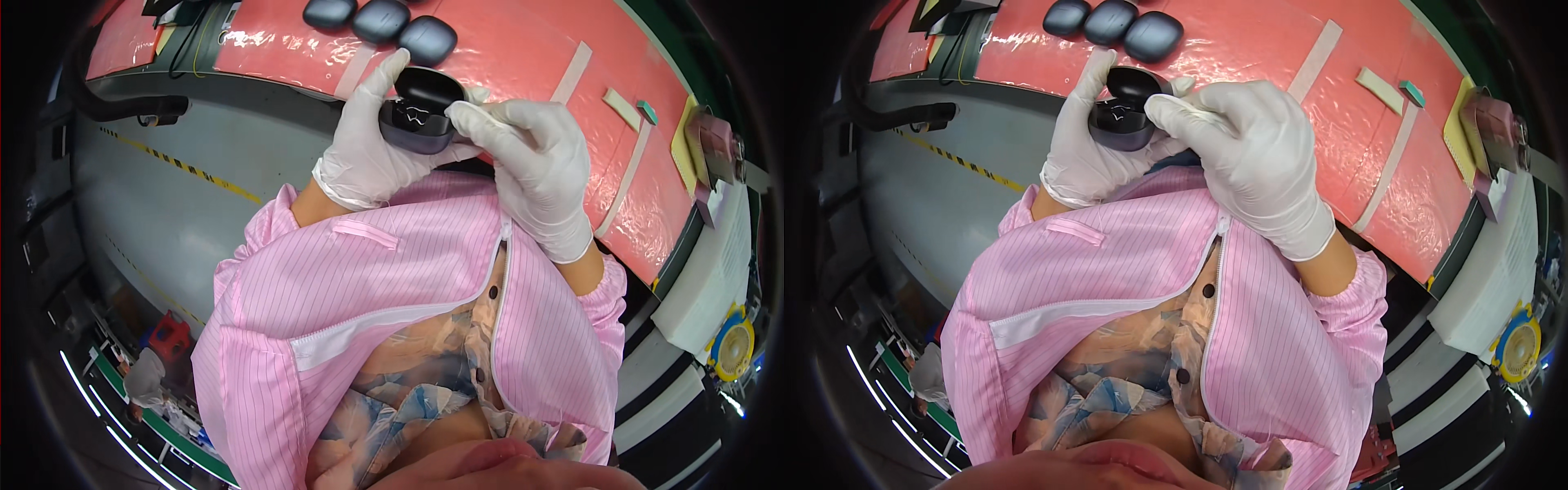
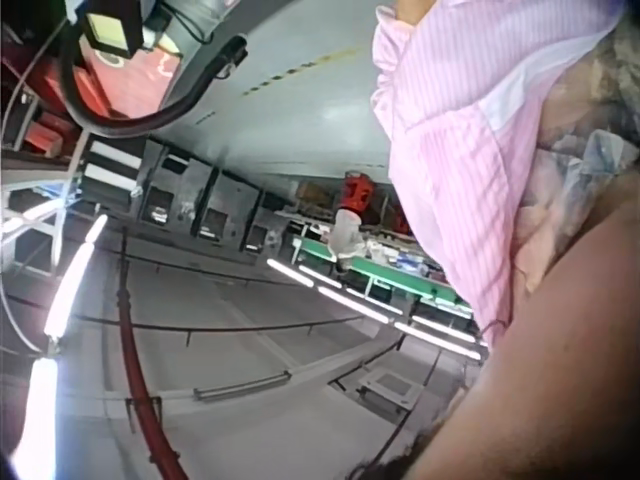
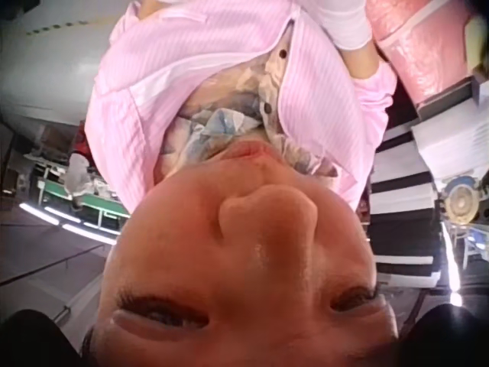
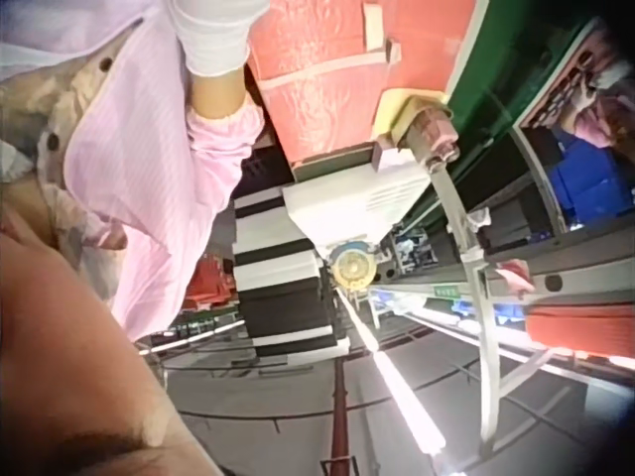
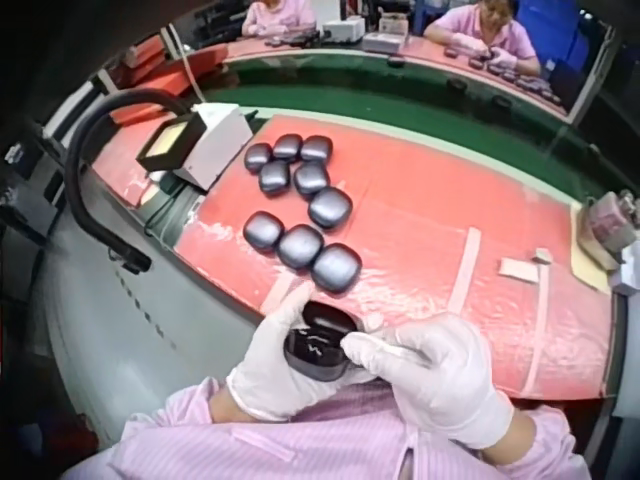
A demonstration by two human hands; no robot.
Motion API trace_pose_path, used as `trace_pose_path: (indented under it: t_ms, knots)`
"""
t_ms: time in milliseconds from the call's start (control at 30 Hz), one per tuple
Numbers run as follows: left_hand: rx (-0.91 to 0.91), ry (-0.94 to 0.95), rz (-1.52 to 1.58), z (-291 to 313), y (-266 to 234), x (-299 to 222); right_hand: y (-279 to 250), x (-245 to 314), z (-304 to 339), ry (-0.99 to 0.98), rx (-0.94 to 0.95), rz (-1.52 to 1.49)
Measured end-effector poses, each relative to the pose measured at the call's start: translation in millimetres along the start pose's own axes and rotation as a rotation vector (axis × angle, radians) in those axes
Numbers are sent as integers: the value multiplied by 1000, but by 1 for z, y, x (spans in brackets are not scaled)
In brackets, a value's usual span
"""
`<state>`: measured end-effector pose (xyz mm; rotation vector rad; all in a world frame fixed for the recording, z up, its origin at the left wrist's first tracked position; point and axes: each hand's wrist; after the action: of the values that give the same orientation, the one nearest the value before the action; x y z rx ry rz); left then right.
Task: Cleaning and inspecting earbud cases at an electronics assembly line.
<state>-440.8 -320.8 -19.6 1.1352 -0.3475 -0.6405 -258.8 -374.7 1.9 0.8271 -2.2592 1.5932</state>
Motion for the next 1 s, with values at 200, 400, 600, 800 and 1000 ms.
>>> trace_pose_path:
  t_ms: [200, 400, 600, 800, 1000]
  knots:
    - [54, -125, 62, -11, -4, 7, -2, -12, 10, 216, -98, -423]
    - [132, 212, -401, -7, 5, 21, 7, -23, 14, 162, -82, -68]
    - [363, 567, -927, -8, -1, 27, -1, -12, 16, 171, -66, -294]
    - [343, 609, -1060, -8, 4, 27, 13, -29, 28, 247, -204, -350]
    - [315, 720, -1017, -15, -8, 41, 19, -3, 22, 249, -101, -487]
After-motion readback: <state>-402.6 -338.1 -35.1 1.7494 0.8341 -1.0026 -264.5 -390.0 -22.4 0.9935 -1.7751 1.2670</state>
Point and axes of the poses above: each hand's wrist, its own z-axis away from the middle knuckle, its own y-axis out of the palm, x = y × z, and after that the axes turned 14 degrees about y, right-handed
